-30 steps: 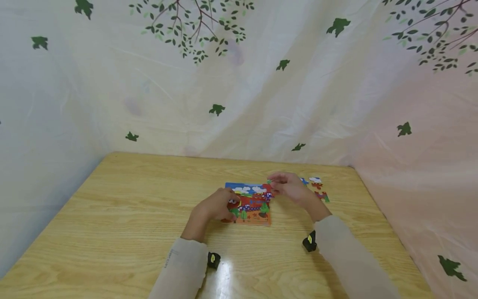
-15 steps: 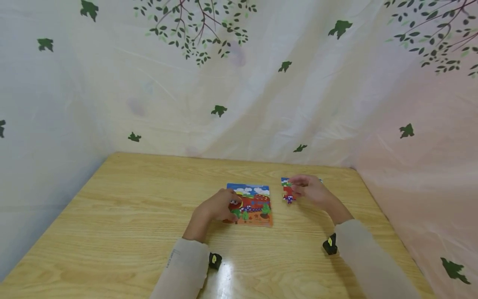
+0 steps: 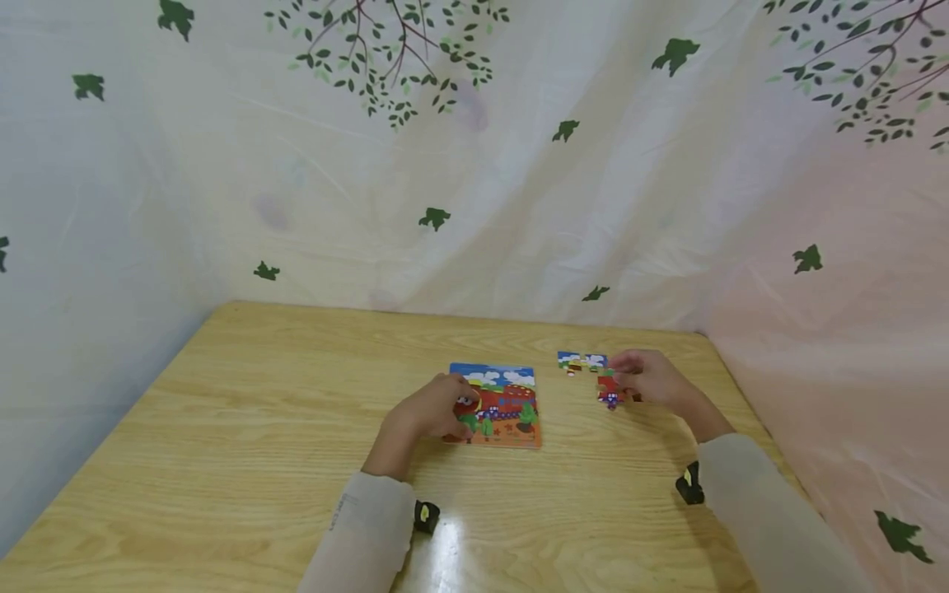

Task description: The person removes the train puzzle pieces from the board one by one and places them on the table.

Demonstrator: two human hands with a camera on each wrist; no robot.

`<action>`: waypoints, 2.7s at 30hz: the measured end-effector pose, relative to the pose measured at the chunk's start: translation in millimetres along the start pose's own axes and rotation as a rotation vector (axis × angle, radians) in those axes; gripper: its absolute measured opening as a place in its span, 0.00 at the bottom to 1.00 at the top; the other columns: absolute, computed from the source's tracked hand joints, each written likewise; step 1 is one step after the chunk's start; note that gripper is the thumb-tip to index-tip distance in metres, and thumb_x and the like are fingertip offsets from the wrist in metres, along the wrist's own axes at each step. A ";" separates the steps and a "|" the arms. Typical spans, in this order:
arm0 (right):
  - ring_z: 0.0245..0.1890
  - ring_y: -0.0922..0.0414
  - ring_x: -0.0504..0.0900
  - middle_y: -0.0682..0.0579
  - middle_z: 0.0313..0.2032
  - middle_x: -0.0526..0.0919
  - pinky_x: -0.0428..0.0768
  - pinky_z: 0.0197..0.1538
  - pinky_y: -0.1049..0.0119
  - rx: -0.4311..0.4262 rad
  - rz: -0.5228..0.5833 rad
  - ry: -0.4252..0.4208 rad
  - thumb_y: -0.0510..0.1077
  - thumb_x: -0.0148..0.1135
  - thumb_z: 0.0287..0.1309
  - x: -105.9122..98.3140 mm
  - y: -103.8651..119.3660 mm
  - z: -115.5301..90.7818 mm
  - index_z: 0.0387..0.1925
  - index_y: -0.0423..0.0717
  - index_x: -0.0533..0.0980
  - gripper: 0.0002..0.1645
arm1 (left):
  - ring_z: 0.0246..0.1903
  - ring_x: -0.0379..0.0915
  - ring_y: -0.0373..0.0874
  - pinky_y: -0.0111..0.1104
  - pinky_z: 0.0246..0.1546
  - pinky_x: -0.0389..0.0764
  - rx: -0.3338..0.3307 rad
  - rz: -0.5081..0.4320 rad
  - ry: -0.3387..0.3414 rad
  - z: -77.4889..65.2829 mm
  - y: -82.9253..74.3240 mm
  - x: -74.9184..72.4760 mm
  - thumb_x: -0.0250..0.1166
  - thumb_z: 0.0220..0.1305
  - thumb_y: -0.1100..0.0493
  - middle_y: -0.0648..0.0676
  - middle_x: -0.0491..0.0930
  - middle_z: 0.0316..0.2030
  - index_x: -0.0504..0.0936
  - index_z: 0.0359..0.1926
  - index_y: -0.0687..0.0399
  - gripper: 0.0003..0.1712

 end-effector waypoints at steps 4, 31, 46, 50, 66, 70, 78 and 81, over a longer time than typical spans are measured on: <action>0.47 0.48 0.81 0.38 0.50 0.82 0.82 0.45 0.59 0.014 -0.027 -0.012 0.36 0.57 0.74 -1.5 -2.4 0.5 0.58 0.32 0.76 0.16 | 0.61 0.68 0.57 0.46 0.60 0.75 0.000 -0.002 0.004 0.4 0.3 0.4 0.78 0.58 0.61 0.58 0.76 0.59 0.84 0.60 0.57 0.27; 0.39 0.52 0.83 0.42 0.44 0.85 0.81 0.40 0.60 -0.045 -0.176 -0.031 0.38 0.59 0.72 2.1 9.6 6.9 0.51 0.35 0.80 0.12 | 0.60 0.69 0.56 0.46 0.59 0.75 0.016 0.000 0.005 1.3 1.2 -0.1 0.78 0.58 0.61 0.58 0.76 0.59 0.84 0.60 0.57 0.27; 0.44 0.50 0.83 0.44 0.46 0.85 0.82 0.46 0.55 -0.204 -0.113 0.029 0.41 0.61 0.72 38.2 51.3 12.3 0.53 0.36 0.81 0.15 | 0.60 0.68 0.56 0.46 0.59 0.75 0.012 0.002 0.009 -1.0 0.2 -0.9 0.77 0.59 0.61 0.58 0.76 0.59 0.83 0.60 0.58 0.27; 0.46 0.50 0.83 0.46 0.46 0.86 0.81 0.49 0.54 -0.249 -0.104 0.084 0.41 0.62 0.72 54.5 67.2 12.7 0.54 0.36 0.81 0.15 | 0.60 0.69 0.57 0.47 0.58 0.76 0.026 0.000 0.006 -1.2 0.9 -1.2 0.77 0.59 0.61 0.58 0.76 0.58 0.83 0.60 0.57 0.27; 0.38 0.54 0.84 0.50 0.40 0.85 0.82 0.41 0.59 -0.318 -0.040 0.234 0.39 0.61 0.72 108.0 104.9 20.6 0.49 0.40 0.82 0.10 | 0.52 0.71 0.52 0.46 0.56 0.76 0.065 -0.007 0.008 1.8 4.3 -1.4 0.78 0.58 0.60 0.56 0.78 0.53 0.85 0.58 0.58 0.26; 0.38 0.56 0.84 0.52 0.39 0.85 0.82 0.42 0.60 -0.299 -0.046 0.242 0.40 0.62 0.72 115.4 108.0 21.1 0.49 0.40 0.82 0.10 | 0.48 0.72 0.49 0.44 0.55 0.76 0.076 0.007 -0.001 3.6 6.8 -0.8 0.78 0.58 0.60 0.55 0.79 0.50 0.86 0.56 0.58 0.24; 0.37 0.57 0.80 0.53 0.39 0.83 0.80 0.42 0.61 -0.276 -0.084 0.256 0.41 0.70 0.65 120.9 106.3 21.4 0.50 0.41 0.81 0.14 | 0.39 0.72 0.45 0.41 0.45 0.77 0.033 -0.019 -0.062 -2.5 10.1 -6.7 0.78 0.56 0.63 0.53 0.80 0.41 0.87 0.51 0.59 0.20; 0.39 0.56 0.79 0.52 0.41 0.82 0.80 0.46 0.59 -0.253 -0.098 0.269 0.43 0.75 0.60 121.7 107.7 20.2 0.52 0.43 0.81 0.20 | 0.37 0.71 0.46 0.41 0.43 0.77 0.000 -0.027 -0.098 -4.0 14.7 -8.0 0.78 0.56 0.63 0.54 0.79 0.39 0.86 0.51 0.61 0.21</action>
Point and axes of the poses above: each hand's wrist, its own z-axis towards the middle knuckle, its own x-axis out of the palm, y = z × x, the point moved 3 cm from there along z, towards the middle knuckle
